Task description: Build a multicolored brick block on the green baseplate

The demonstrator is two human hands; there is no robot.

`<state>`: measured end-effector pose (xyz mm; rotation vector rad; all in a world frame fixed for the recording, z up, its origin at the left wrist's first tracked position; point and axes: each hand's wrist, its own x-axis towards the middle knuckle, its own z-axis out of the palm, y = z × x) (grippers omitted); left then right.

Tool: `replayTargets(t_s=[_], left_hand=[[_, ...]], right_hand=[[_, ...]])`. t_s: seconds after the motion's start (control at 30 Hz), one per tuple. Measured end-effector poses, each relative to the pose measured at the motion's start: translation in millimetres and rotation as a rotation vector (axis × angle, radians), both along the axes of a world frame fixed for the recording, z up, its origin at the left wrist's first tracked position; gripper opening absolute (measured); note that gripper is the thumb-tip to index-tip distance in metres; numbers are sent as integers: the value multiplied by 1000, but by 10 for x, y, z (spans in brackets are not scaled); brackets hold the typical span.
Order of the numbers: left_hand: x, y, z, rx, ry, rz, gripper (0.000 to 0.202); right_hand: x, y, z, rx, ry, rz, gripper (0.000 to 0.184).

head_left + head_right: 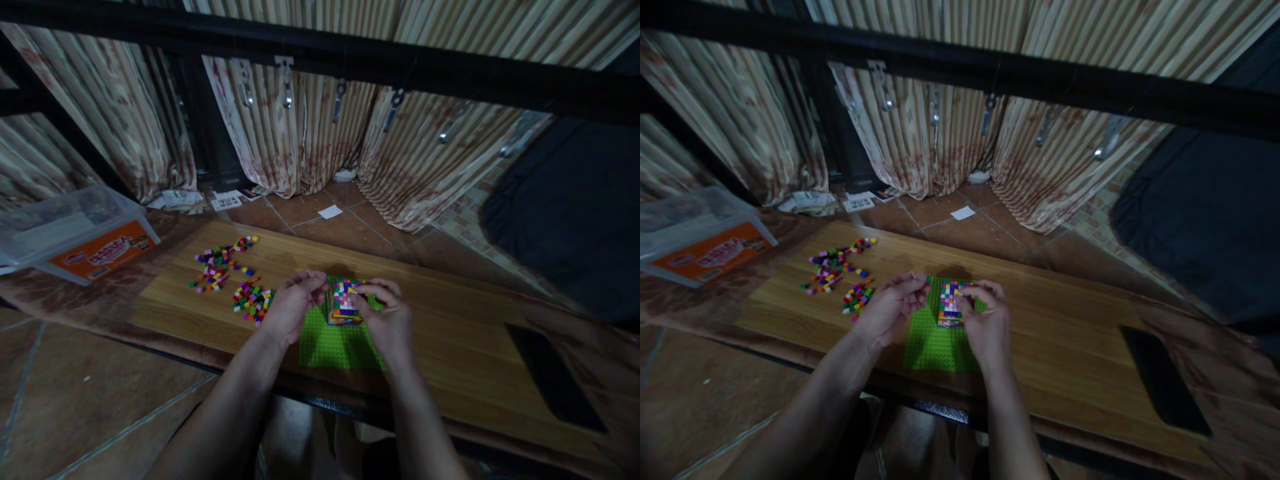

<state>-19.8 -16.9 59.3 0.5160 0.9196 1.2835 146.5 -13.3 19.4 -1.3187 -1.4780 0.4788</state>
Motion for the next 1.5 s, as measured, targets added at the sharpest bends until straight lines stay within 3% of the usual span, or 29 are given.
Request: replayTargets(t_s=[0.37, 0.73, 1.17, 1.33, 1.5], left_hand=[[-10, -2, -18, -8, -1, -8, 13], [-8, 8, -37, -13, -6, -4, 13], [89, -12, -54, 54, 217, -28, 16], [98, -7, -49, 40, 202, -44, 16], [122, -15, -44, 91, 224, -73, 16]], right_hand=[[-212, 29, -38, -335, 808, -43, 29], [-334, 66, -9, -271, 1012, -118, 28], [-168, -19, -50, -286, 922, 16, 33], [21, 5, -44, -84, 768, -118, 18], [28, -72, 110, -17, 356, 36, 16]])
